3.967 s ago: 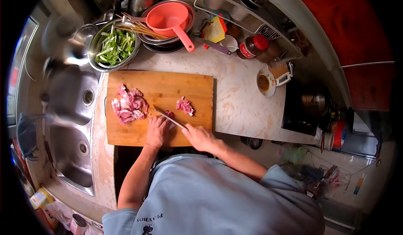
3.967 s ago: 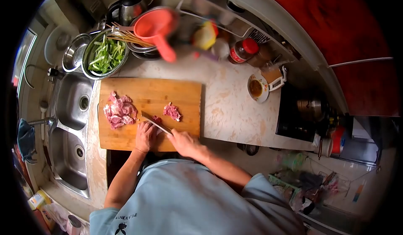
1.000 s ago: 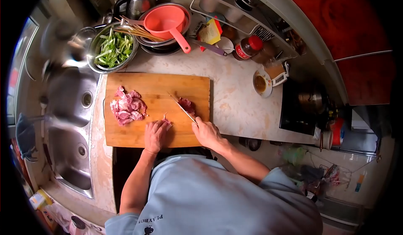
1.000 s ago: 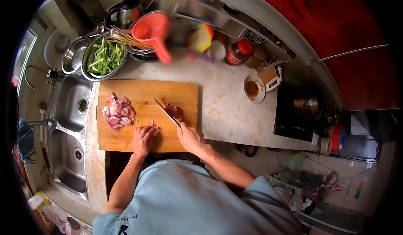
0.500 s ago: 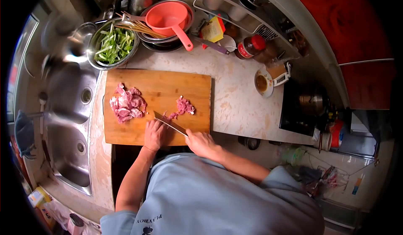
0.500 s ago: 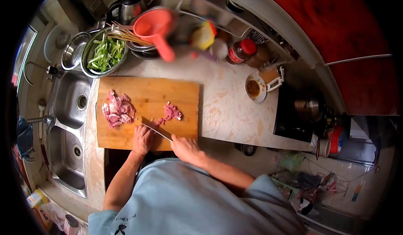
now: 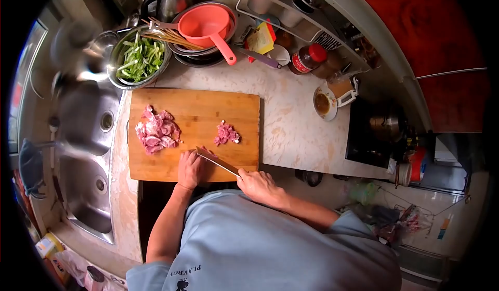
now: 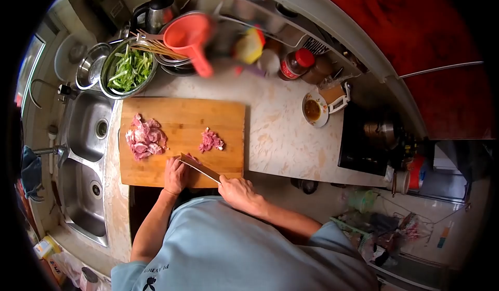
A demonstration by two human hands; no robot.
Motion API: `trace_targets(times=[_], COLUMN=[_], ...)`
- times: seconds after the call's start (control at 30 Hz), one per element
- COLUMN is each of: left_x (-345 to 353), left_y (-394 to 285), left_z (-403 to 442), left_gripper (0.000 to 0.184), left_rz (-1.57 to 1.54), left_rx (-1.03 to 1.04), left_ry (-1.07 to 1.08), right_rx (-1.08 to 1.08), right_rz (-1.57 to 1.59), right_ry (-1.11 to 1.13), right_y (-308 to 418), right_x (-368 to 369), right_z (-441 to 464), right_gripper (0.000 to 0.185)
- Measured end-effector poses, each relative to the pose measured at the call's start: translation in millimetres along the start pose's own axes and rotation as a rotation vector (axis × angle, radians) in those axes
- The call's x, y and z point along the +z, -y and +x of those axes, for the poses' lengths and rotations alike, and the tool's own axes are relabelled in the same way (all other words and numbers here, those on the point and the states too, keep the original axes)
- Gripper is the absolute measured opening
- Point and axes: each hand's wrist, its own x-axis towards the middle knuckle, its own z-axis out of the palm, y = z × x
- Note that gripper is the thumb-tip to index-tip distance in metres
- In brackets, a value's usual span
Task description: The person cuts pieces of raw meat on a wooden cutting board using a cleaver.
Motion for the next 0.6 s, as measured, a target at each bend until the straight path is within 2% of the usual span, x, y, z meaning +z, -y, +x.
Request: trace_targets(times=[0.23,0.27,0.37,0.43,0.5,0.53,0.6], left_x=[0,0,-3,-3,-2,-3,-4], left_y=[-3,-6,-10,-13,-8,-5,-2], left_z=[5,7,12,4,1,-1,-5], left_gripper=[0.019,0.019,0.02,0.019,0.018,0.018,0.021], left_rz=[0.039,0.003,-0.027,-0.037,-0.011,-0.01,0.053], left_rx=[-0.012,-0.015,-0.005,0.012,0.015,0.013,-0.026], left_ry=[0.044,0.006,-0.084,-0.115,-0.053,-0.054,0.062], right_rx=[-0.038,0.008,-0.002,-0.014,-0.068,-0.154,-0.071], right_rz=[0.093,0.119,0.209,0.162,0.077,0.073,0.027], right_ry=[-0.032,-0.013,-0.243,-0.165,-0.068,-0.119,-0.06], right_y=[-2,-9,-23,-11,1,-1,4], right_x=[19,16,17,13,5,12,6], right_z=[45,49,48,34,22,18,7], right_gripper=[0.029,0.03,0.029,0.028,0.027,0.025,0.024])
